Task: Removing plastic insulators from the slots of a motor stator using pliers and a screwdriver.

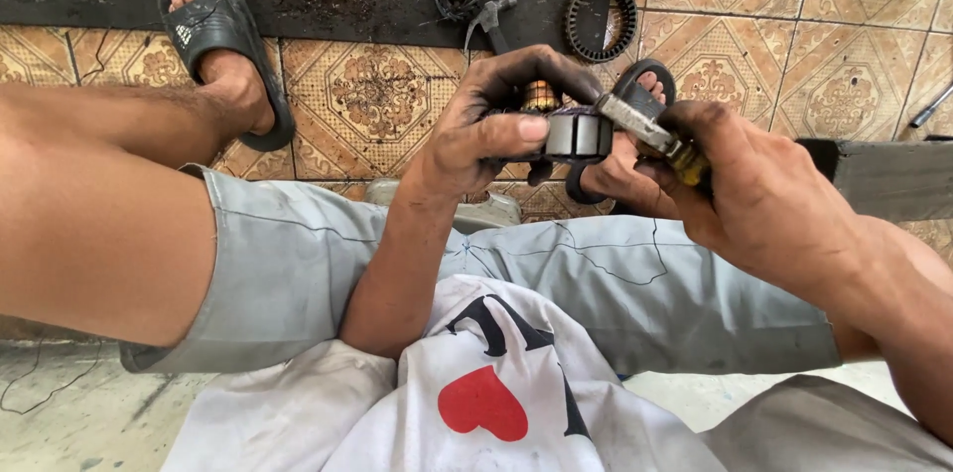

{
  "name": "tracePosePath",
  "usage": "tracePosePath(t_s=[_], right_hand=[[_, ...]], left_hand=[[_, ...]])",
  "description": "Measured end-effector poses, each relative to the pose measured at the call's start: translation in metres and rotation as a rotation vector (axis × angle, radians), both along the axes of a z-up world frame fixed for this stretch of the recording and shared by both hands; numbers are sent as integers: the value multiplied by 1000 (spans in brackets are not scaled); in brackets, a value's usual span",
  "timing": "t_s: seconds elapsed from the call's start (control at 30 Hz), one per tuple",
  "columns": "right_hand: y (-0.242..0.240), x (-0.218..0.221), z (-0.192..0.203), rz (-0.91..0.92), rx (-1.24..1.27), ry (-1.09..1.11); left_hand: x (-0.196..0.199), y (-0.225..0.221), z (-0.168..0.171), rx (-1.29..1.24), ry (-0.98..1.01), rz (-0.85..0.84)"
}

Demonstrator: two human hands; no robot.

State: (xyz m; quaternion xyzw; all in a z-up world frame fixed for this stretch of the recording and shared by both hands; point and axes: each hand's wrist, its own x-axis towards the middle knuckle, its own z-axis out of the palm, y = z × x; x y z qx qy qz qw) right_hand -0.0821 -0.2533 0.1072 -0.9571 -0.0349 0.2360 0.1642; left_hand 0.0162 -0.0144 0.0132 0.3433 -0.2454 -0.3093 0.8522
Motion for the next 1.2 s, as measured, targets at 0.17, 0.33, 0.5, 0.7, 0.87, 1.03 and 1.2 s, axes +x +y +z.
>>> tracePosePath(t_s=[0.17, 0.33, 0.5, 0.7, 0.87, 1.03, 1.2], right_hand=[[8, 4, 4, -167, -97, 80], [13, 0, 4, -205, 117, 53], [16, 3, 2, -166, 206, 32], [9, 0, -21, -99, 51, 13], [32, -16, -11, 498, 370, -234], [22, -4, -10, 98, 215, 73], [17, -1, -6, 27, 289, -163]], left_hand=[[-8, -10, 1, 80, -48, 176], [2, -10, -13, 178, -208, 431], [-13, -22, -33, -208, 240, 262], [-12, -29, -32, -285, 616, 154], [14, -18, -53, -282, 1001, 32], [14, -7, -50, -305, 927, 78], [3, -7, -45, -345, 732, 76]])
